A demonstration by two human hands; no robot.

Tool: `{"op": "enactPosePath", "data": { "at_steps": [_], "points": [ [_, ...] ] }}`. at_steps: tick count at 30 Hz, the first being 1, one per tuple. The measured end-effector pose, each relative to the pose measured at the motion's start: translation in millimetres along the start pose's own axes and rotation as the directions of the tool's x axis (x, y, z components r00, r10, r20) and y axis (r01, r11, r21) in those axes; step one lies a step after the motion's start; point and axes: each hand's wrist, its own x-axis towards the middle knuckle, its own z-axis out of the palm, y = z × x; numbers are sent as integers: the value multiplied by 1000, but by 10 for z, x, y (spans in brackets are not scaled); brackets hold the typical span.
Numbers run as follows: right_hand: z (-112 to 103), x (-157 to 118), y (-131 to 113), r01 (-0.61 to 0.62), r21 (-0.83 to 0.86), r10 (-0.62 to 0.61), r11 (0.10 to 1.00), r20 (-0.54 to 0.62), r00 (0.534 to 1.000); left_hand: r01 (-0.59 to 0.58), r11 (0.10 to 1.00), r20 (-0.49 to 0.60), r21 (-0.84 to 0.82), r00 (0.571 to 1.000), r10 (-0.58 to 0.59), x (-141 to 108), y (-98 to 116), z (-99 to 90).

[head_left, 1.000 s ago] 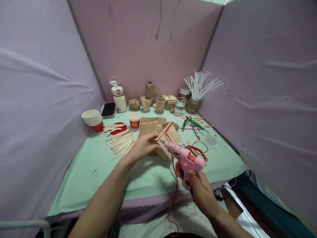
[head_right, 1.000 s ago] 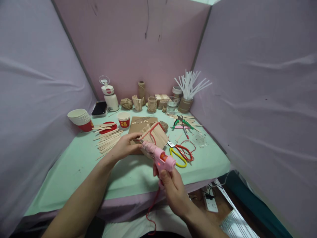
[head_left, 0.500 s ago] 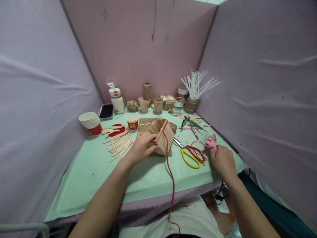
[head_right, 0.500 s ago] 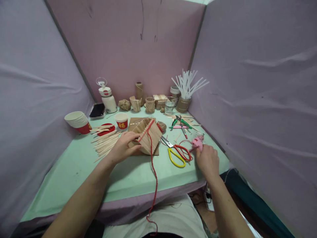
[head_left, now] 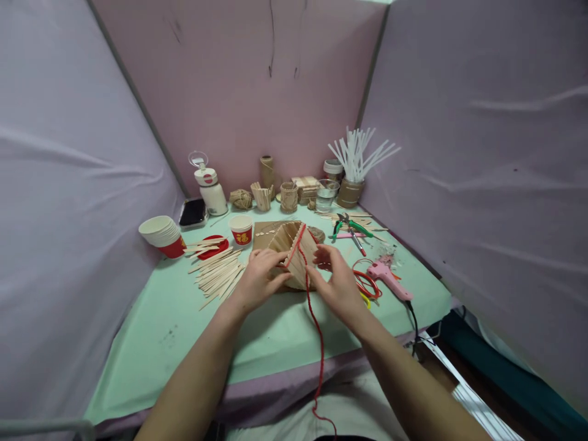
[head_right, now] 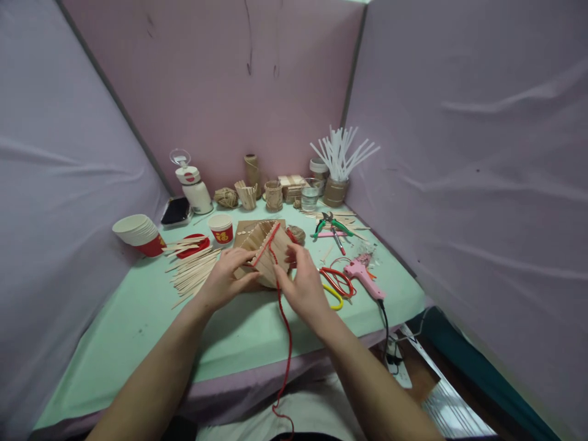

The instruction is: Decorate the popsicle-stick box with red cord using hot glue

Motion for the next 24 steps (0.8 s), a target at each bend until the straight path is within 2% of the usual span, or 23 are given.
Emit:
{"op": "enactPosePath", "data": {
  "at_steps": [2, 5, 12, 24],
  "points": [
    [167, 25, -43, -31, 33, 31, 999, 2, 1000, -5, 1000, -2, -4, 1000, 5, -3, 5, -2],
    [244, 48, -52, -83, 47, 83, 995, -9, 997, -8, 1000, 0, -6, 1000, 8, -4, 19, -4],
    [135, 49, -110, -83, 25, 84, 996, -27, 996, -4, 1000, -6, -19, 1000, 4, -3, 45, 5],
    [122, 70, -242, 27, -85, -31, 996, -54, 998, 7, 1000, 11, -8, 1000, -7, 5, 56, -7]
  ]
}}
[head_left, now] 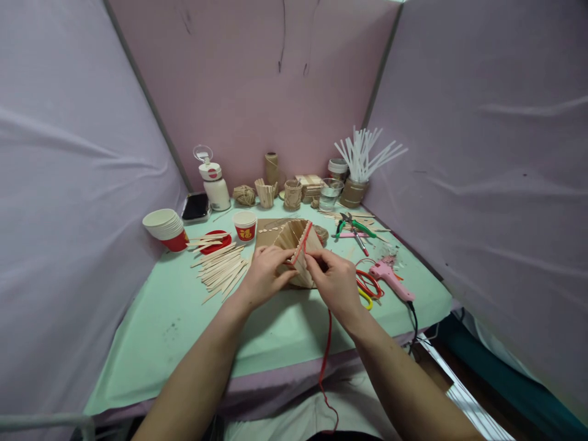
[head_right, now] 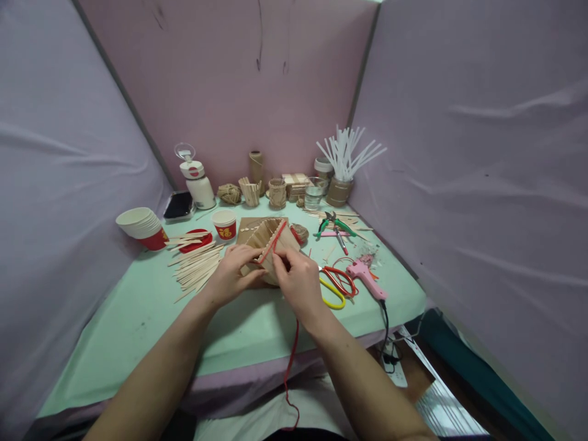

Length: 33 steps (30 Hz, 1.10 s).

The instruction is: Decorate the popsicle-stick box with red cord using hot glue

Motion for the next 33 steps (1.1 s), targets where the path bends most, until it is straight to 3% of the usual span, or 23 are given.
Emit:
{"op": "enactPosePath", "data": {
  "at_steps": [9, 16, 20, 23, 28, 33],
  "points": [
    [7, -27, -53, 81, -76, -78, 994, 37, 996, -15, 1000, -4, -13, 1000, 15, -2, -1, 1],
    [1, -54, -103, 44, -53, -41, 998, 51, 998, -9, 1000, 3, -15, 1000, 9, -3, 1, 0],
    [0, -69, -137, -53, 24, 51, 998, 78, 996, -14, 1000, -1, -16, 1000, 14, -1, 3, 0],
    [-3, -76, -122, -195, 121, 178, 973, 136, 974, -15, 1000, 0, -10, 1000, 15, 0, 8, 2],
    [-21, -71, -106, -420, 331, 343, 845, 268, 900, -8, 1000, -4, -3, 1000, 8, 1, 23, 4],
    [-18, -86, -155, -481, 454, 387, 750, 289, 876, 4, 1000, 11, -6, 1000, -4, 5, 39, -7]
  ]
}}
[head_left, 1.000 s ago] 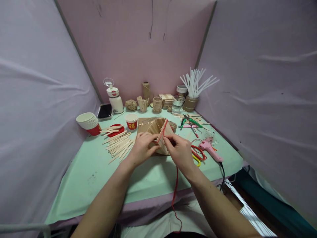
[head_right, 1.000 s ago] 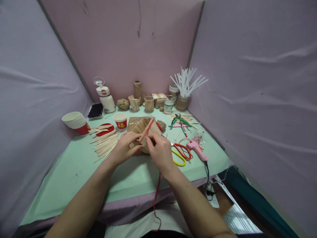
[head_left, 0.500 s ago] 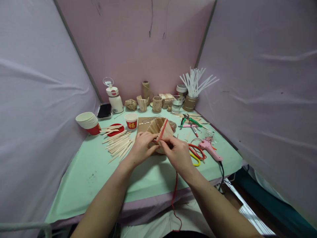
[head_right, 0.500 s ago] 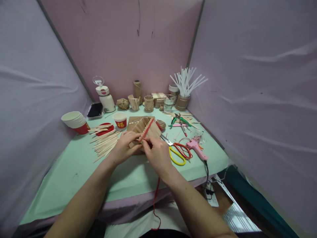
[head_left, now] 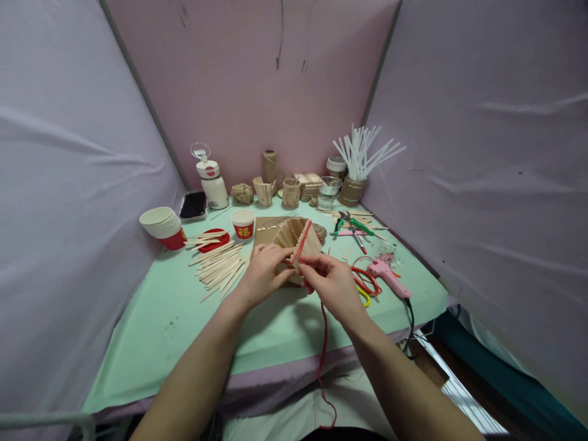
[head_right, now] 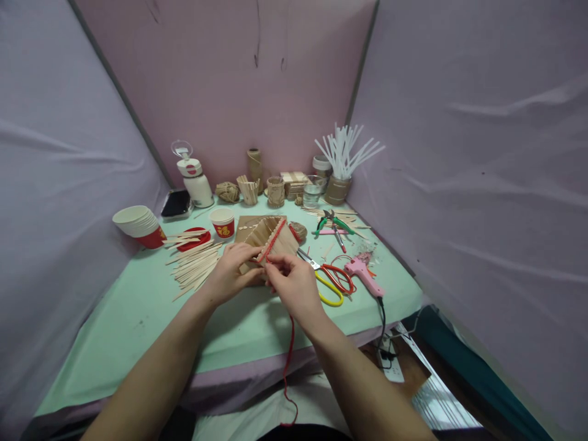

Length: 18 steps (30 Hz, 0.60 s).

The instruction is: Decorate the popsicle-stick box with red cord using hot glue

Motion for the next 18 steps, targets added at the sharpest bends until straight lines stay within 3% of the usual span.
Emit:
{"op": "enactPosePath", "data": {
  "at_steps": [9, 18],
  "points": [
    [40, -19, 115, 103, -88, -105, 991, -16, 994, 7, 1000, 7, 6, 1000, -7, 1, 14, -2],
    [78, -129, 94, 228, -293, -248, 929, -31, 968, 24, 1000, -2, 14, 1000, -24, 4, 17, 3]
  ]
}}
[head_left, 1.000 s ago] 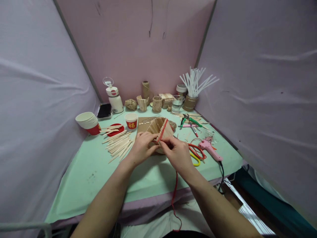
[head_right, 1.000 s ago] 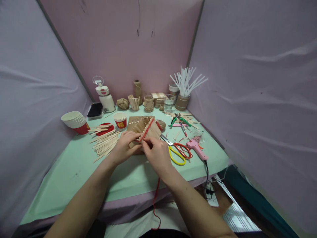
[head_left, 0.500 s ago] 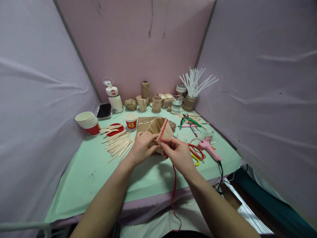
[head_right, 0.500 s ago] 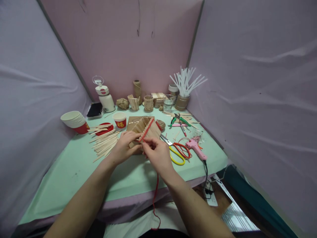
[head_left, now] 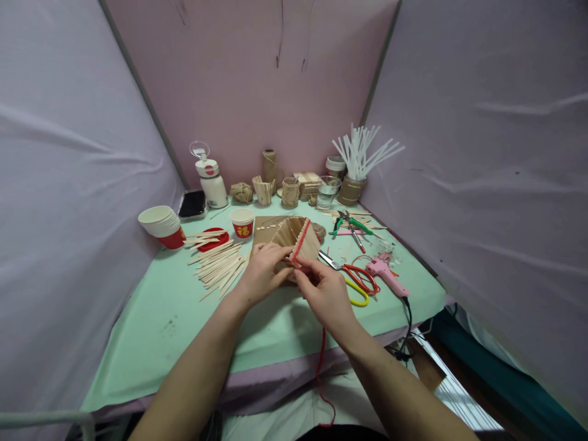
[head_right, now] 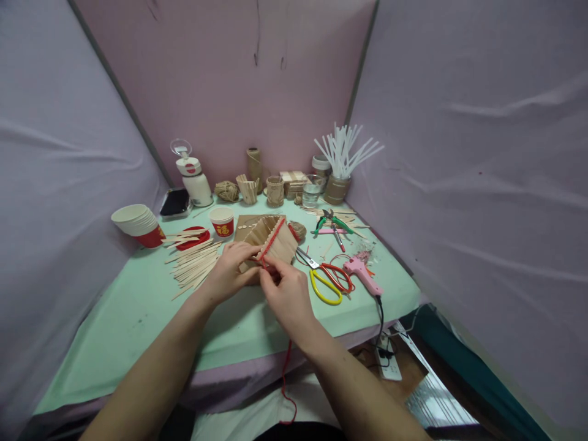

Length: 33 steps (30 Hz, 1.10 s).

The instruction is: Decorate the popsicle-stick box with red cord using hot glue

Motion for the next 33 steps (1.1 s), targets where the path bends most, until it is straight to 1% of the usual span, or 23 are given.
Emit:
{"op": "enactPosePath", "data": {
  "at_steps": [4, 8, 12, 16, 18, 22, 26, 30, 33],
  "points": [
    [27, -56, -2, 36, -24, -35, 999, 30, 999, 19, 1000, 4, 1, 1000, -19, 2, -4, 2],
    [51, -122, -52, 52, -10, -51, 999, 73, 996, 14, 1000, -5, 7, 1000, -14, 2, -4, 10],
    [81, -211, -101, 10, 5, -10, 1000, 154, 988, 10, 999, -11, 43, 1000, -10, -1, 0, 31],
    [102, -278, -85, -57, 41, 44, 998, 270, 962, -7, 997, 6, 80, 1000, 7, 16, -13, 35],
    [97, -288, -65, -70, 31, 57, 997, 308, 950, -35, 994, 30, 106, 999, 32, 51, -13, 12],
    [78, -267, -30, -75, 43, 56, 996, 349, 936, -133, 975, 115, 180, 987, 114, 169, 11, -65],
    [108, -237, 22, -64, 51, 40, 997, 378, 925, -159, 949, 174, 274, 978, 113, 232, -5, -96],
    [151, -241, 72, -20, -12, 23, 1000, 391, 920, -164, 953, 225, 255, 969, 106, 179, -36, -139],
    [151, -257, 90, 12, -54, 10, 998, 391, 921, -188, 961, 295, 202, 948, 123, 160, 19, -249]
  ]
}}
